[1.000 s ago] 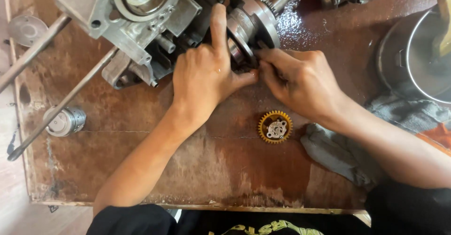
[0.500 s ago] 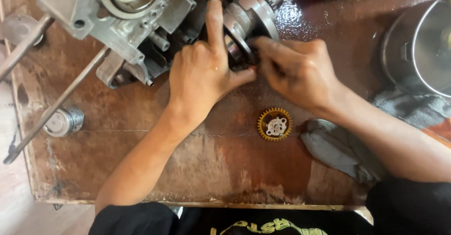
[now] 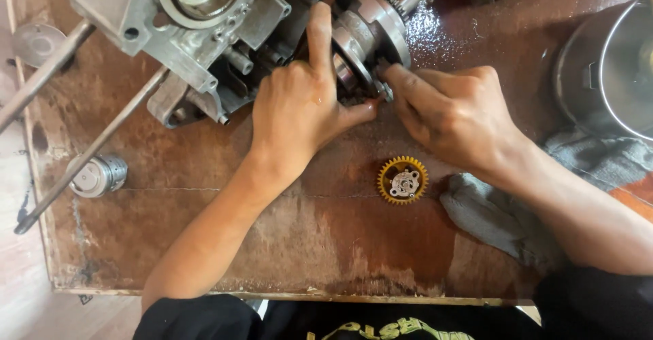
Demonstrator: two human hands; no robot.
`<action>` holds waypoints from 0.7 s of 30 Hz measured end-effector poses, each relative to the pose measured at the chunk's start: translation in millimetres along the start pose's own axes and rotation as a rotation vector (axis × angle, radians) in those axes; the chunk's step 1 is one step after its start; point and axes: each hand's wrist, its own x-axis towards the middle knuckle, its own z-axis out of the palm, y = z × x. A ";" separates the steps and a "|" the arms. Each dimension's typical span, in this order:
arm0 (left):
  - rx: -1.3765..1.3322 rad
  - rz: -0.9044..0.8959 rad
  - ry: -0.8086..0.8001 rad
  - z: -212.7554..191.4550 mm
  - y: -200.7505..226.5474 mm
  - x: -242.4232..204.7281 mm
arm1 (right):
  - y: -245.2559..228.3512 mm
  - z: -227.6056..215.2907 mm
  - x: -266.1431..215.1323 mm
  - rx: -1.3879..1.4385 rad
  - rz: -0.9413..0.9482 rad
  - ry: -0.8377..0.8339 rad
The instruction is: The person uses a wrench to tighten a nut on a crankshaft assembly placed on a wooden workbench. They rotate the crankshaft and repeatedly adjust the nut with the wrench while holding the assembly steady with their other hand.
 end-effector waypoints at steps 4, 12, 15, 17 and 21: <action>-0.026 0.022 0.050 0.3 -2.0 -0.3 | 5.1 2.9 4.5 -0.103 -0.044 0.076; -0.025 -0.003 0.041 0.4 3.6 0.1 | 1.6 0.8 4.5 -0.017 -0.013 -0.006; -0.025 0.027 0.063 -0.3 1.6 -1.9 | 0.4 5.0 -0.8 0.064 0.028 0.035; -0.026 0.046 0.090 -0.4 2.6 0.5 | 3.3 1.2 -0.2 0.119 0.058 0.040; -0.029 0.014 0.024 -0.8 4.7 -1.9 | 3.9 4.1 -2.7 0.100 0.019 0.012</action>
